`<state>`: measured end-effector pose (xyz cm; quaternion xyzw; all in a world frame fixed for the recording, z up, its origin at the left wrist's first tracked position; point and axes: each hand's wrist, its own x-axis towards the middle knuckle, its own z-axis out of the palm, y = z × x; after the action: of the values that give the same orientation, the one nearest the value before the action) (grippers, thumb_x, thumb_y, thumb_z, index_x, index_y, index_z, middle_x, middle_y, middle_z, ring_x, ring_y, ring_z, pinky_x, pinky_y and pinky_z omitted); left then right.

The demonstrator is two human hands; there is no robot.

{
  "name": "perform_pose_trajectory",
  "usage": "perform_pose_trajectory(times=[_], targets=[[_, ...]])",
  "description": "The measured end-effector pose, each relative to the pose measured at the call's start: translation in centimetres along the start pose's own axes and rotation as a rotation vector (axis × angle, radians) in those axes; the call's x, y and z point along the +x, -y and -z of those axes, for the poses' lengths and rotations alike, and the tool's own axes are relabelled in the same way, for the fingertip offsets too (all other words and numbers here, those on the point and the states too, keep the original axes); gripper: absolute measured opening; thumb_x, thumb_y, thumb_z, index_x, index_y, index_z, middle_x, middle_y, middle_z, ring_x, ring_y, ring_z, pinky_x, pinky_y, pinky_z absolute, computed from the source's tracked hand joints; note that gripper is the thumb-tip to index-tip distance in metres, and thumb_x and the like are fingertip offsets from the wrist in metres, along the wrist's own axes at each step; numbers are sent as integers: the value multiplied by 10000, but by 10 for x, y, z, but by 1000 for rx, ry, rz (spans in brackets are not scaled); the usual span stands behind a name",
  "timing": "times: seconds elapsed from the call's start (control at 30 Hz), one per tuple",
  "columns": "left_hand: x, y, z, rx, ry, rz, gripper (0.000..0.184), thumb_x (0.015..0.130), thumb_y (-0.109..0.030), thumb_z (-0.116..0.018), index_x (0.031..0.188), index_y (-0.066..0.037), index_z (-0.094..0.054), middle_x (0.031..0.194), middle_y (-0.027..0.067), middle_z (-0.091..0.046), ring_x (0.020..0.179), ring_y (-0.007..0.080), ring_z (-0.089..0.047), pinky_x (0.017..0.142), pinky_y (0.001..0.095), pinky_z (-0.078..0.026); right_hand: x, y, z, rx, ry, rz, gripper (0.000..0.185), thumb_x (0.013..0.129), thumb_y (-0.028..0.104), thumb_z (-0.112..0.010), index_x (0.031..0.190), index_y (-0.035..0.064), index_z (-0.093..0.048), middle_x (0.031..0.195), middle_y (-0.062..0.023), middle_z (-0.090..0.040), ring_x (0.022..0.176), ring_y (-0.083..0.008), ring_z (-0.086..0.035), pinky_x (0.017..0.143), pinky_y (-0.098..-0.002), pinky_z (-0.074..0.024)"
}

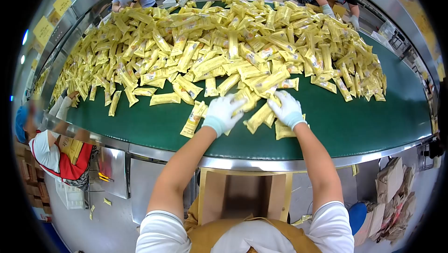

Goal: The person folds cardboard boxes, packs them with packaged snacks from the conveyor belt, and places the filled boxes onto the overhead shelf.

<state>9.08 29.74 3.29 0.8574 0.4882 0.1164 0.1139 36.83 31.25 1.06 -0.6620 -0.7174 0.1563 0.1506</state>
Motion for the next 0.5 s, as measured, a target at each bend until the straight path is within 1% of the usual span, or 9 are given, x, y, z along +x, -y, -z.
perform_pose_trajectory(times=[0.07,0.1,0.17,0.3,0.33,0.4,0.43,0.47,0.5], targets=[[-31,-2,-12,142,-150,-199,462,897,-345,-643,1354,-302,-593,1254,124,-560,1219,320,-530,1073,516,-358,-36,1,-4,-22,-141,95,617,893,587,-583,1361,186,-573,1400,-205,-534,1246,-368,-548,1036,-495,-412],[-42,-5,-7,129,-98,-193,511,876,-389,-666,1371,-298,-580,1319,155,-544,1296,331,-488,1105,532,-334,-48,2,-2,3,-193,112,622,879,555,-629,1358,163,-572,1382,-220,-535,1205,-378,-566,1020,-474,-425],[-63,-7,1,139,-63,-205,631,848,-445,-690,1422,-233,-536,1429,188,-485,1374,352,-424,1150,541,-293,-76,3,13,32,-201,141,642,852,504,-686,1355,124,-566,1315,-211,-572,1136,-381,-585,991,-461,-440],[-100,0,11,128,20,-183,821,820,-502,-709,1481,-97,-437,1529,197,-398,1445,371,-337,1202,546,-216,-109,-30,16,-56,-130,203,676,812,426,-756,1349,66,-559,1149,-187,-634,1021,-369,-601,938,-451,-459],[-107,6,14,131,49,-173,860,816,-515,-709,1488,-68,-415,1537,196,-389,1452,373,-327,1210,544,-201,-115,-32,16,-34,-130,158,630,830,376,-748,1341,57,-561,1062,-167,-648,1017,-361,-595,936,-436,-467],[-115,24,14,159,106,-153,964,787,-533,-740,1504,-14,-359,1542,191,-384,1466,367,-308,1231,510,-180,-114,-45,14,137,-139,53,587,827,309,-754,1321,50,-570,1050,-167,-642,1025,-360,-590,939,-430,-470],[-116,30,20,168,148,-156,974,779,-527,-752,1505,-13,-356,1540,191,-386,1467,362,-309,1231,499,-188,-113,-52,12,224,-145,0,567,825,275,-758,1311,47,-575,1044,-167,-639,1029,-360,-587,941,-427,-472],[-116,34,27,178,190,-157,984,772,-521,-765,1506,-11,-353,1539,192,-387,1468,358,-309,1231,488,-196,-110,-59,12,204,-214,17,528,813,180,-758,1293,42,-584,1034,-167,-636,1023,-368,-593,938,-423,-483],[-117,37,34,186,232,-159,994,765,-515,-777,1507,-10,-349,1537,193,-389,1469,353,-310,1231,477,-204,-109,-65,17,115,-212,0,525,806,136,-757,1295,47,-588,1041,-159,-638,1008,-357,-605,924,-428,-492]])
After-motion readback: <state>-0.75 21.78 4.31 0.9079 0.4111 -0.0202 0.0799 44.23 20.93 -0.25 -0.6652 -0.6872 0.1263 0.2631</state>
